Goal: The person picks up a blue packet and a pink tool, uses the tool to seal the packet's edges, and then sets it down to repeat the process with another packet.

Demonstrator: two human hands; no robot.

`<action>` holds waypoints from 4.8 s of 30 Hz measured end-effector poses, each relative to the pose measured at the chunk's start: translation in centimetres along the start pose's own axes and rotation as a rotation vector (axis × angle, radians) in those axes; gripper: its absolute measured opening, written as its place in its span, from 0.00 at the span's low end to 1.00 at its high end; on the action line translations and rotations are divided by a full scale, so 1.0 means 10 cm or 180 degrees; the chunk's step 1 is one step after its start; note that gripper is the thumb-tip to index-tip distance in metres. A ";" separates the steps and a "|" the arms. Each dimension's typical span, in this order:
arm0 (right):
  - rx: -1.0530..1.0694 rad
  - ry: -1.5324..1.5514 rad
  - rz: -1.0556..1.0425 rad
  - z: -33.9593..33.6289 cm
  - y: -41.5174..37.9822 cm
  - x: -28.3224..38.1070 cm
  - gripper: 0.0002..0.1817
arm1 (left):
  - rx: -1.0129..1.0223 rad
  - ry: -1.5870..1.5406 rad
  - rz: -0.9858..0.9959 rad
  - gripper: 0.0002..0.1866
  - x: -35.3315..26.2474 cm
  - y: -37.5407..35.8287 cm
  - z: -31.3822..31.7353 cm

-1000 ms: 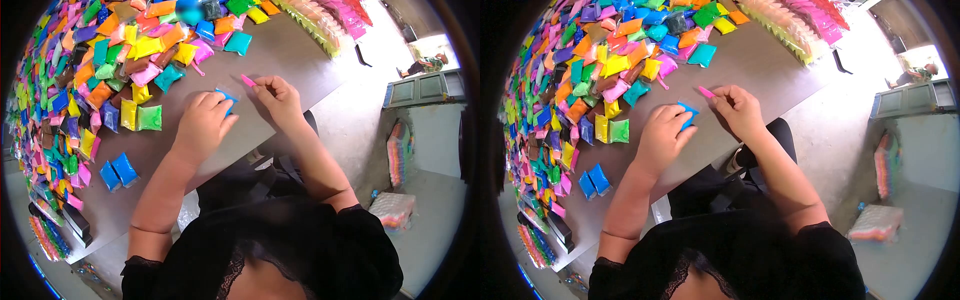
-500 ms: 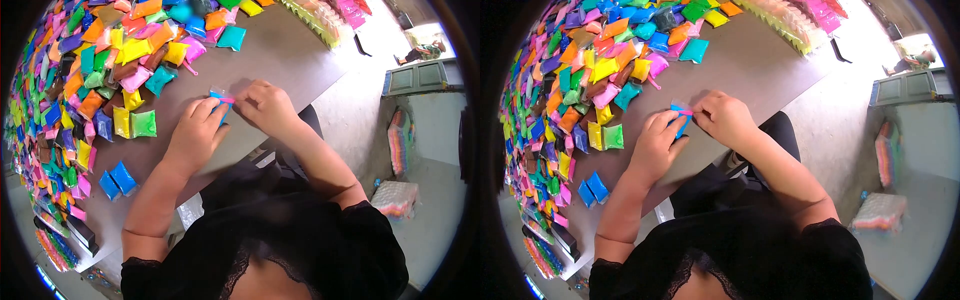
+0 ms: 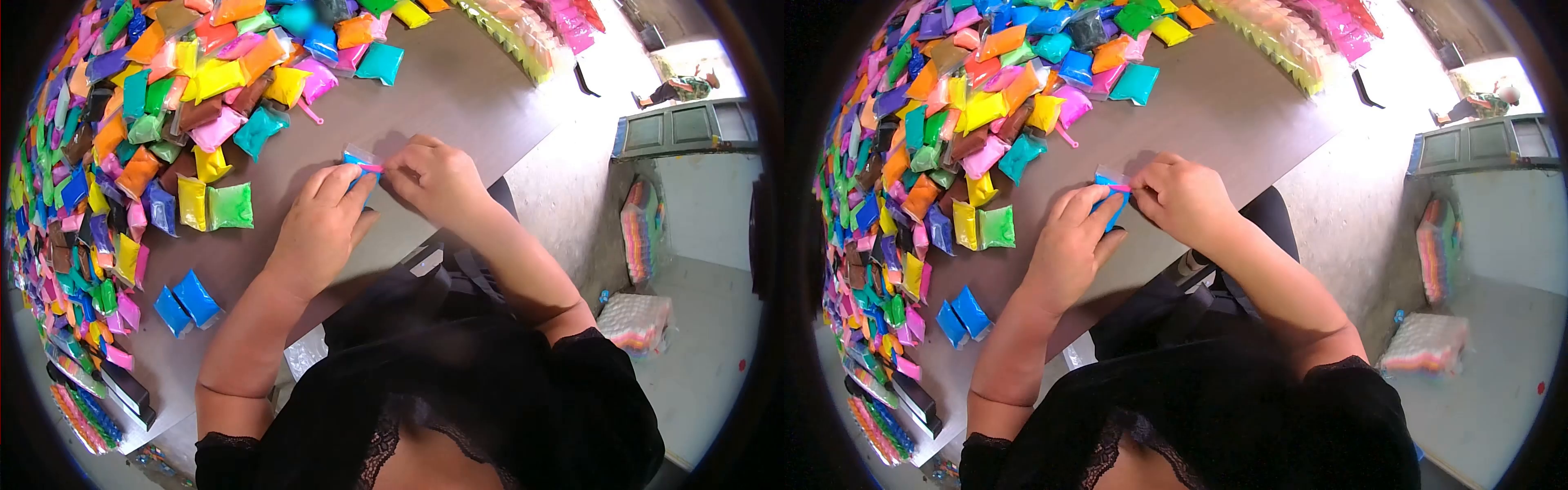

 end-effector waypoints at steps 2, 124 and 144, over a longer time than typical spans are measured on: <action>-0.0133 -0.0375 0.0358 0.05 0.01 -0.06 0.05 | 0.0003 0.0007 -0.0008 0.23 -0.01 0.00 0.00; 0.0318 -0.1265 -0.0293 0.06 0.23 0.00 0.04 | 0.0129 -0.0038 -0.0139 0.29 -0.09 -0.02 0.06; 0.0120 0.2843 0.1619 -0.24 -0.11 -0.06 0.11 | -0.0595 -0.3081 -0.1386 0.19 0.00 -0.09 0.00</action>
Point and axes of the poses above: each hand's wrist, its own y-axis towards the middle knuckle, its own z-axis out of the palm, x = y × z, the point moved 1 cm from there along y, towards the middle knuckle, and after that the axes turned 6 degrees about -y, right-handed, at the moved point
